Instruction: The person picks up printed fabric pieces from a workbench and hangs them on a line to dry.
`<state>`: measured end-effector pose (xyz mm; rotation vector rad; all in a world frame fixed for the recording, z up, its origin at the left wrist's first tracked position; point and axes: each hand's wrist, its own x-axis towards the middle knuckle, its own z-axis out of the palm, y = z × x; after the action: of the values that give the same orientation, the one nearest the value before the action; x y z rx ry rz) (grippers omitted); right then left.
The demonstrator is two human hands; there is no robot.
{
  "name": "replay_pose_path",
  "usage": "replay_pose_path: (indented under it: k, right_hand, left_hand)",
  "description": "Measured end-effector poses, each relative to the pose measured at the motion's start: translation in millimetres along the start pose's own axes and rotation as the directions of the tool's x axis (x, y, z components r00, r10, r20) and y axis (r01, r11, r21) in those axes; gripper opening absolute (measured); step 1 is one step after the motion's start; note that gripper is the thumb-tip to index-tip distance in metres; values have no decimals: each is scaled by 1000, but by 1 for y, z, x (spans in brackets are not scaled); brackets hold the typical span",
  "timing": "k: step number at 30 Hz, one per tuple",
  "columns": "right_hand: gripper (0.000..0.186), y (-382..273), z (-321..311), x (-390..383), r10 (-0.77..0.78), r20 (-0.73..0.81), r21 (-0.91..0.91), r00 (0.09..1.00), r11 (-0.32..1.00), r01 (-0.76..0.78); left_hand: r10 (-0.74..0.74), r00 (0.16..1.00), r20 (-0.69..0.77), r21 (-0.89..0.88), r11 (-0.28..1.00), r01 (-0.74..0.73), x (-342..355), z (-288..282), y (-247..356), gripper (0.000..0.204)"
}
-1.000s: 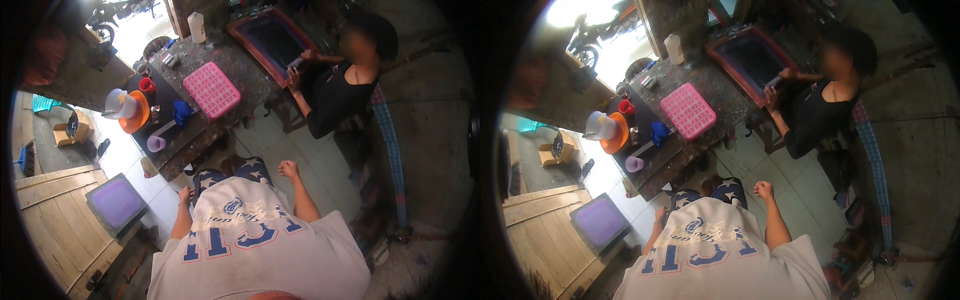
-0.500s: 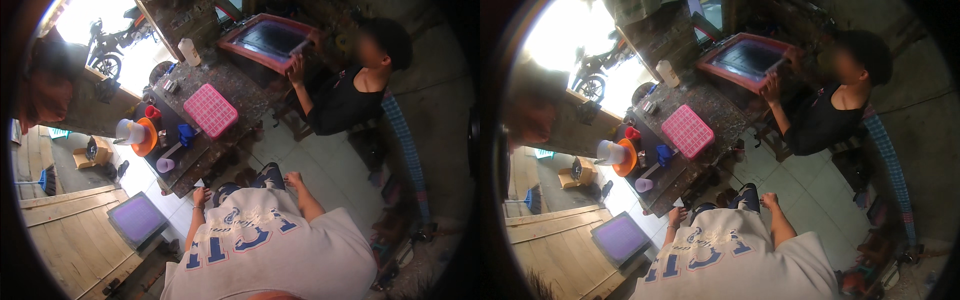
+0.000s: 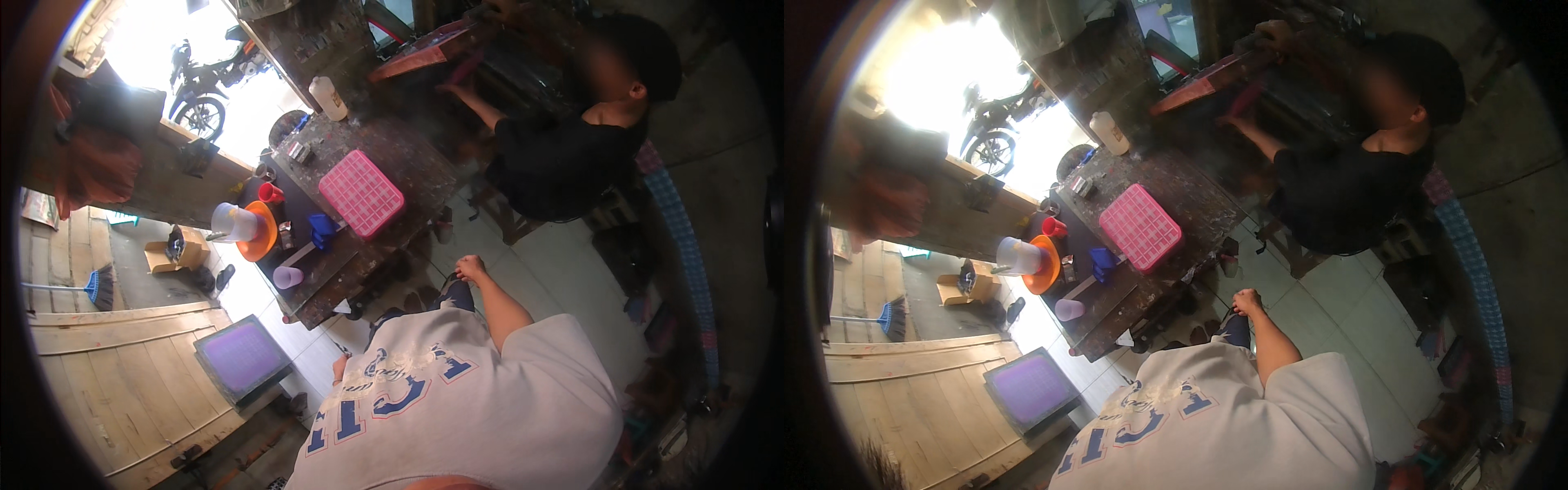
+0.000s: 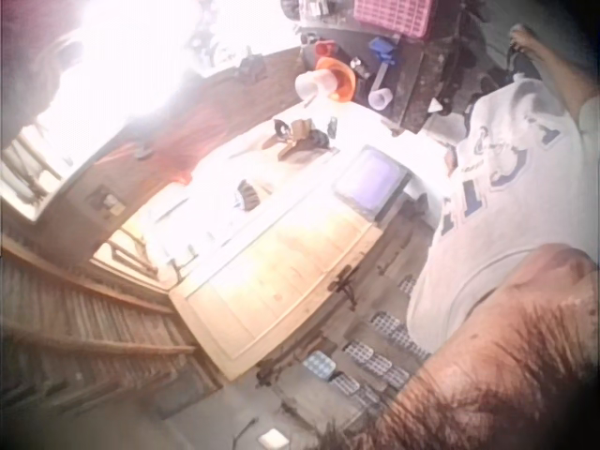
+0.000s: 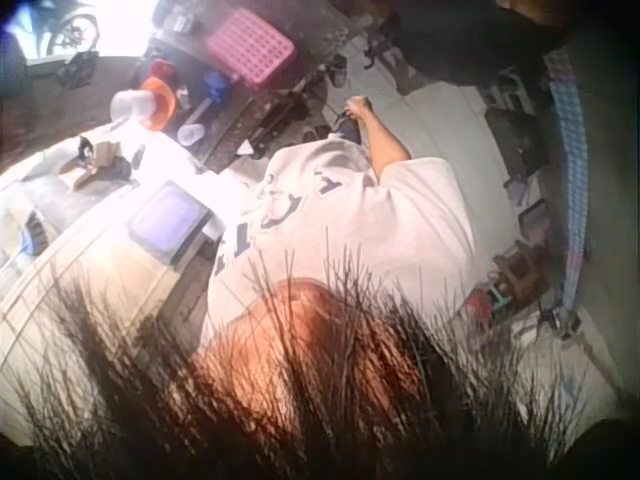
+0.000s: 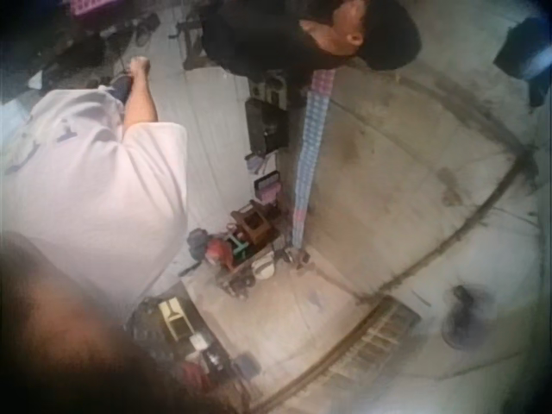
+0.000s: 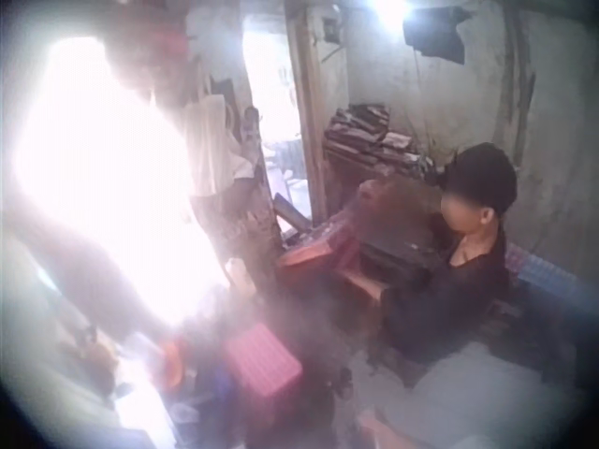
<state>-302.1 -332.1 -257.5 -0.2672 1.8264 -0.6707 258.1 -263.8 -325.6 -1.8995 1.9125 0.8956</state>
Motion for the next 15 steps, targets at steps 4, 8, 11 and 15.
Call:
replay_pose_path:
  k: [4, 8, 11, 15]
  right_hand:
    - [19, -11, 21, 5, -41, 86, -51, 995, 998, 45]
    - [20, -3, 25, 8, -15, 103, -139, 995, 990, 30]
    - [20, 5, 16, 7, 40, 97, -194, 995, 981, -20]
    - [20, 17, 0, 9, 114, 73, -252, 991, 963, -92]
  left_hand:
    - [-12, 999, 44, -241, 970, 22, -16, -27, 44, 38]
    - [-135, 975, 176, -677, 703, 219, -19, -70, 98, 36]
    - [-260, 904, 341, -871, 274, 407, -14, -91, 120, 37]
    - [-272, 879, 392, -885, 150, 441, -16, -100, 123, 37]
